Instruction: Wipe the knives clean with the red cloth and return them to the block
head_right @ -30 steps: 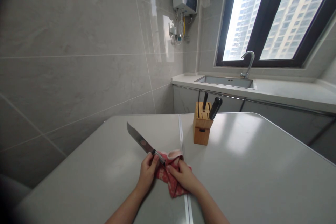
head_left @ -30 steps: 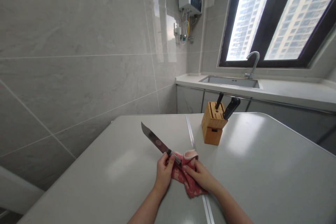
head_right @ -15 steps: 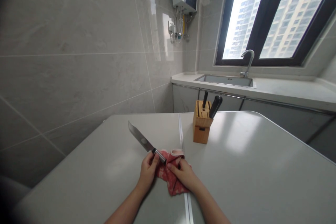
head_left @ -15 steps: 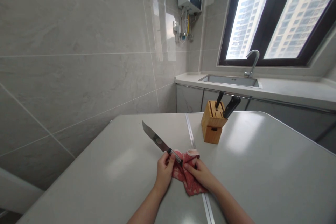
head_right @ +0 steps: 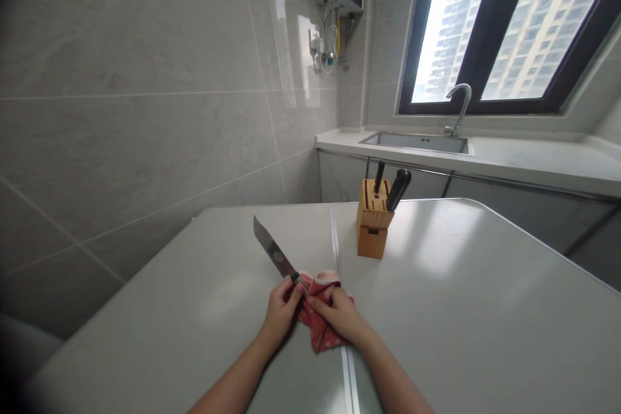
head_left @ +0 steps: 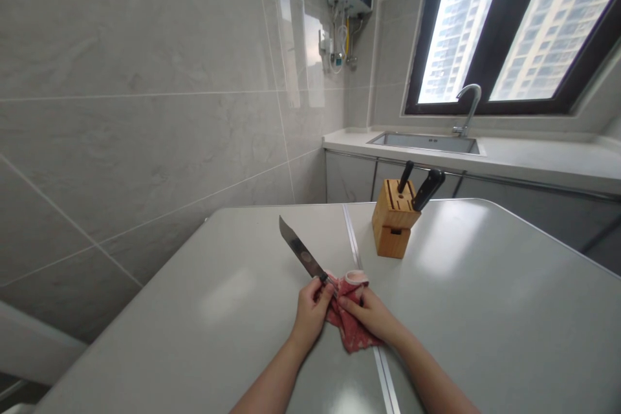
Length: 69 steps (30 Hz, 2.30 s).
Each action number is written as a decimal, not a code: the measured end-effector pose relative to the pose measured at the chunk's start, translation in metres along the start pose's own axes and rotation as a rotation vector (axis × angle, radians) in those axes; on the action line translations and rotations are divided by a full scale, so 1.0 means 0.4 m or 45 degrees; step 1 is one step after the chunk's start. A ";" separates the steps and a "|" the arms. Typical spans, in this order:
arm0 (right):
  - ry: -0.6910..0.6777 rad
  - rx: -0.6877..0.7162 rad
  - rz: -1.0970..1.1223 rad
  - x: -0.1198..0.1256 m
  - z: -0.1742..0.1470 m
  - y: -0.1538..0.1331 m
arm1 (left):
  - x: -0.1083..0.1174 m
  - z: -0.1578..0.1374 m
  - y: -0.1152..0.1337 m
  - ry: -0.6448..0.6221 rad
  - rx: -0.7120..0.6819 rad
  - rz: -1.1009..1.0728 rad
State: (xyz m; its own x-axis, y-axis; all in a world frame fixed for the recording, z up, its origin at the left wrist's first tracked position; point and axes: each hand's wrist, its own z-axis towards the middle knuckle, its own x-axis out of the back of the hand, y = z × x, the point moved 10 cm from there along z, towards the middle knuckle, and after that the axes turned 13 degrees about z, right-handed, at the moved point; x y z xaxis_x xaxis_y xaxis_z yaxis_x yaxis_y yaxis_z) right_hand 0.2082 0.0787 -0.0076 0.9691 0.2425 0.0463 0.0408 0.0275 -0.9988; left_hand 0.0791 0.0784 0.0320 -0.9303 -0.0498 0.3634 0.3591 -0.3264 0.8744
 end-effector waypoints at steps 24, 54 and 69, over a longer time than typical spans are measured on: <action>0.071 0.015 -0.042 0.010 0.006 0.007 | 0.056 0.003 -0.020 0.206 0.034 -0.065; 0.011 -0.034 -0.079 -0.004 -0.008 -0.007 | 0.002 0.005 -0.008 -0.009 0.014 -0.032; 0.009 -0.001 -0.111 -0.006 -0.006 -0.024 | 0.007 0.004 -0.005 0.020 0.022 -0.016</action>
State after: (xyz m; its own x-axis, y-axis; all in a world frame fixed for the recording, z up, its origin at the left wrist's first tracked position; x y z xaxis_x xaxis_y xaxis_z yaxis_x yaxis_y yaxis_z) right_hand 0.2062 0.0753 0.0020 0.9635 0.2321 0.1332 0.1256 0.0474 -0.9909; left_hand 0.0760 0.0804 0.0319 -0.9357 -0.0609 0.3476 0.3487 -0.3109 0.8842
